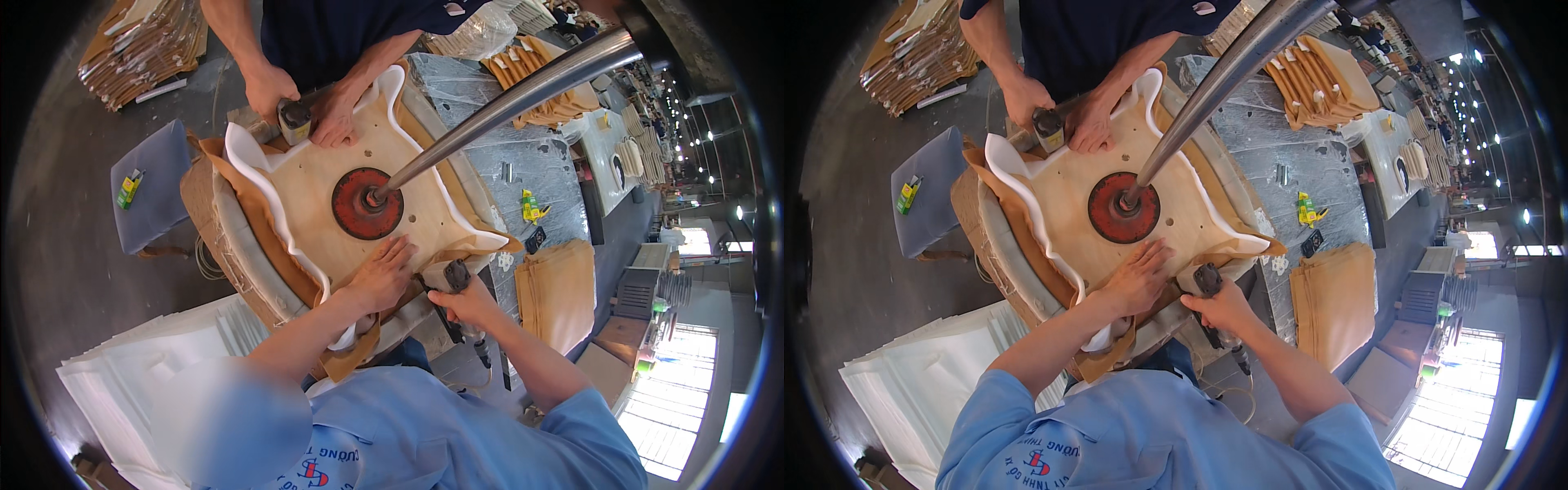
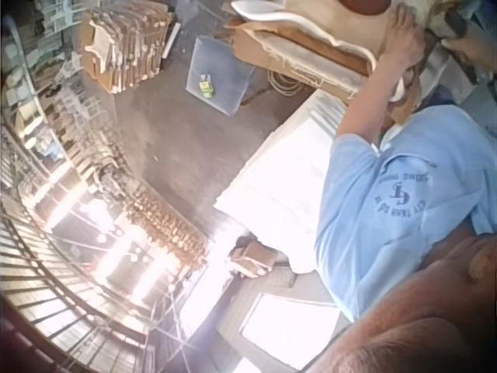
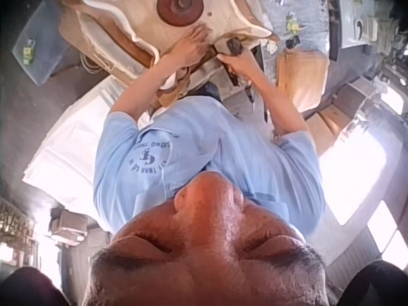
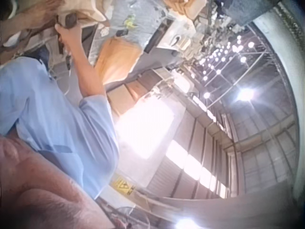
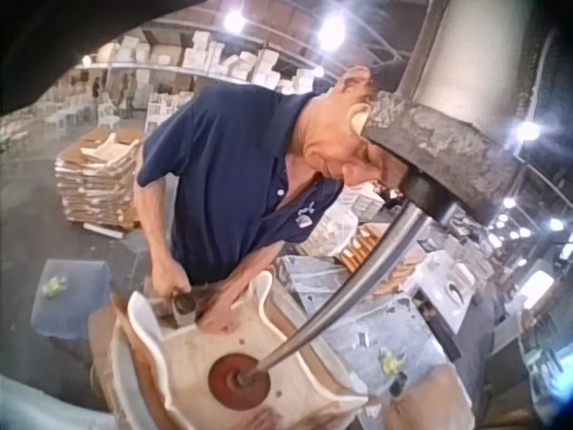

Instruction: The person uses a staple gun to attach white fabric to a wooden chair seat frame while a coworker assists by applying adhesive. The person repeatedly staples the fabric edges, flips the seat, and places a brown protective sheet over the finished side.

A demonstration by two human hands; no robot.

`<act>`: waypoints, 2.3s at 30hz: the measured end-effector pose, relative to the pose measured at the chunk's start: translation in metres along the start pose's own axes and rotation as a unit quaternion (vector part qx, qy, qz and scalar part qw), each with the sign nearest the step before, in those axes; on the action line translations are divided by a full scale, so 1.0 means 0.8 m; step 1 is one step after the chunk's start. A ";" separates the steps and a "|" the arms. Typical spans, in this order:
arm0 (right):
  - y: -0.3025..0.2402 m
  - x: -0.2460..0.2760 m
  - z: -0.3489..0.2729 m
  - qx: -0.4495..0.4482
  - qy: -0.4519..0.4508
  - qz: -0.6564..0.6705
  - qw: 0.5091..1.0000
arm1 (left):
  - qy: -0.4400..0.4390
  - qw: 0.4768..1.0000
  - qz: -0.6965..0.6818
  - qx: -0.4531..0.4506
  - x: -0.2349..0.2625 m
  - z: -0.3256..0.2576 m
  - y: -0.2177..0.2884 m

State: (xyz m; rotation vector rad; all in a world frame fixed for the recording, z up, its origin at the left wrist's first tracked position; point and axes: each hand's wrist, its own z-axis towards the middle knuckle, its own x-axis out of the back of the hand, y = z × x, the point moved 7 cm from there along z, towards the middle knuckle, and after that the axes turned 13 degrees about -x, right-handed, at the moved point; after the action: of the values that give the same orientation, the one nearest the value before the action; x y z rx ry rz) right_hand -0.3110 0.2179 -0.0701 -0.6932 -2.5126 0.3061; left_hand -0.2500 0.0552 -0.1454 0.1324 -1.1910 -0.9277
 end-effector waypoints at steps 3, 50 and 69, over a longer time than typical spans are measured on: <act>0.011 -0.007 0.001 -0.003 -0.010 -0.032 0.999 | -0.008 1.000 0.018 -0.015 0.008 0.005 -0.026; -0.012 -0.039 -0.026 -0.036 0.000 -0.048 0.998 | -0.069 0.992 -0.102 -0.039 0.010 0.015 -0.017; -0.011 -0.055 -0.038 -0.016 0.027 -0.040 0.999 | -0.057 0.992 -0.095 -0.061 0.004 0.029 -0.029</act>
State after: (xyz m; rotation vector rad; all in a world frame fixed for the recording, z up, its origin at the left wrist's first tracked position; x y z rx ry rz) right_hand -0.2662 0.1898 -0.0595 -0.6032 -2.4923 0.2154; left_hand -0.2821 0.0470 -0.1460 0.0966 -1.2381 -1.1867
